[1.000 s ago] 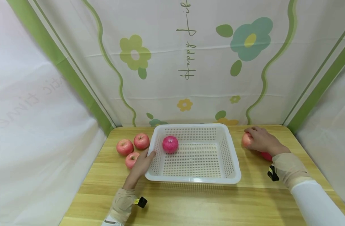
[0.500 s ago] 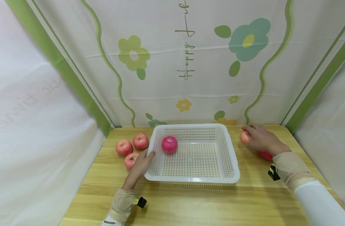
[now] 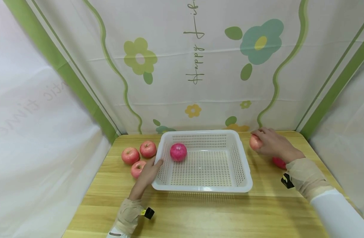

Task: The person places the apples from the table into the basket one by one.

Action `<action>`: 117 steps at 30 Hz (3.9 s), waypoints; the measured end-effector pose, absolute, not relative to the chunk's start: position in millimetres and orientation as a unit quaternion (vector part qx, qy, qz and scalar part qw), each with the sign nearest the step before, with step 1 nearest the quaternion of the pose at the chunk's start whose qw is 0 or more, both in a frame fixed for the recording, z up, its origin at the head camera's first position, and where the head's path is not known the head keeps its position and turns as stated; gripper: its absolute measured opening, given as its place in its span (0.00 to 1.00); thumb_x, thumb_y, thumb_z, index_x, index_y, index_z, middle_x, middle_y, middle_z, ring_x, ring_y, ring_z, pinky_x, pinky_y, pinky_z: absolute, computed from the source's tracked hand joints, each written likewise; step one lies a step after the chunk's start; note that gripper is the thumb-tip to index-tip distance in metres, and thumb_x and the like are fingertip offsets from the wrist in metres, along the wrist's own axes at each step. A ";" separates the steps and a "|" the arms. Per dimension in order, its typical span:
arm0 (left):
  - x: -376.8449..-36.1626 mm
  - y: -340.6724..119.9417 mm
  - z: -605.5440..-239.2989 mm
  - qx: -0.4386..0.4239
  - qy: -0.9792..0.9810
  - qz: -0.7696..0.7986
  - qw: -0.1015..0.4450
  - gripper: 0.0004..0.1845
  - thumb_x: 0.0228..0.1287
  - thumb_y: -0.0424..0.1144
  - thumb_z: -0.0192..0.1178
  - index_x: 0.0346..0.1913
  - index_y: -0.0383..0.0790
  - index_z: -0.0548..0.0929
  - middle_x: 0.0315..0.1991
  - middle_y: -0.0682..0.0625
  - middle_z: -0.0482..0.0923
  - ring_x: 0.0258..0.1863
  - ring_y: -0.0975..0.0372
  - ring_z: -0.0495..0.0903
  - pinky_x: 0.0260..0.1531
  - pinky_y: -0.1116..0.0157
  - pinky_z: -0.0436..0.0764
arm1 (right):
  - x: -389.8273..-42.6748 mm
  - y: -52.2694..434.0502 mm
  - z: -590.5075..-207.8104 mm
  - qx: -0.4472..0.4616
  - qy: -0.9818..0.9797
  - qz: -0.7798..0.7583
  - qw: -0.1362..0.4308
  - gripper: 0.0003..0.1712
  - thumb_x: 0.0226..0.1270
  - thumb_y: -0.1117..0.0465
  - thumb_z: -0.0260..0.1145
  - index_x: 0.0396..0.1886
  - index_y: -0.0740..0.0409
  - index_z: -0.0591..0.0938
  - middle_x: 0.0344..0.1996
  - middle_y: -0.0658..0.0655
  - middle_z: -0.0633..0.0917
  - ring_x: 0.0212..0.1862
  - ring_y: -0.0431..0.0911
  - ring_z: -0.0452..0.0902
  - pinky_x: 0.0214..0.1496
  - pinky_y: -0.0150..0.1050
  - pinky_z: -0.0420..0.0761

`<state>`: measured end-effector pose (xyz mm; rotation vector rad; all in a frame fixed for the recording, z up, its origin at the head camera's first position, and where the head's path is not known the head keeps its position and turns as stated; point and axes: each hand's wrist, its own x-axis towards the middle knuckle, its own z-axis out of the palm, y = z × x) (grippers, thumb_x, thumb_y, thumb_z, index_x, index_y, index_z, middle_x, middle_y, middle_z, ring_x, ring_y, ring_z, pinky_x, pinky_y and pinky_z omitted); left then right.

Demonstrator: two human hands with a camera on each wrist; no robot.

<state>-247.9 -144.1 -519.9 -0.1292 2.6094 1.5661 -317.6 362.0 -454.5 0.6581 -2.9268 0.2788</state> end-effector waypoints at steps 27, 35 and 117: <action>-249.7 -144.2 -521.2 -0.043 0.857 0.512 0.041 0.28 0.82 0.53 0.51 0.76 0.43 0.74 0.59 0.36 0.84 0.50 0.48 0.89 0.45 0.53 0.89 | -312.2 341.1 -427.7 0.238 -0.965 0.085 0.069 0.39 0.58 0.56 0.81 0.68 0.65 0.79 0.63 0.72 0.78 0.60 0.68 0.74 0.49 0.65 0.83; -250.6 -144.8 -521.7 -0.040 0.855 0.516 0.040 0.28 0.82 0.52 0.51 0.76 0.42 0.73 0.59 0.35 0.84 0.50 0.47 0.89 0.45 0.53 0.89 | -310.1 337.2 -423.6 0.242 -0.964 0.084 0.075 0.39 0.58 0.56 0.81 0.68 0.64 0.79 0.64 0.72 0.78 0.60 0.68 0.75 0.49 0.65 0.83; -250.3 -143.5 -519.7 -0.046 0.859 0.508 0.036 0.26 0.82 0.52 0.51 0.71 0.41 0.77 0.56 0.36 0.85 0.47 0.51 0.89 0.42 0.55 0.89 | -316.4 270.8 -400.9 0.292 -0.951 0.071 0.070 0.39 0.59 0.57 0.77 0.71 0.56 0.79 0.65 0.65 0.79 0.64 0.63 0.74 0.51 0.63 0.83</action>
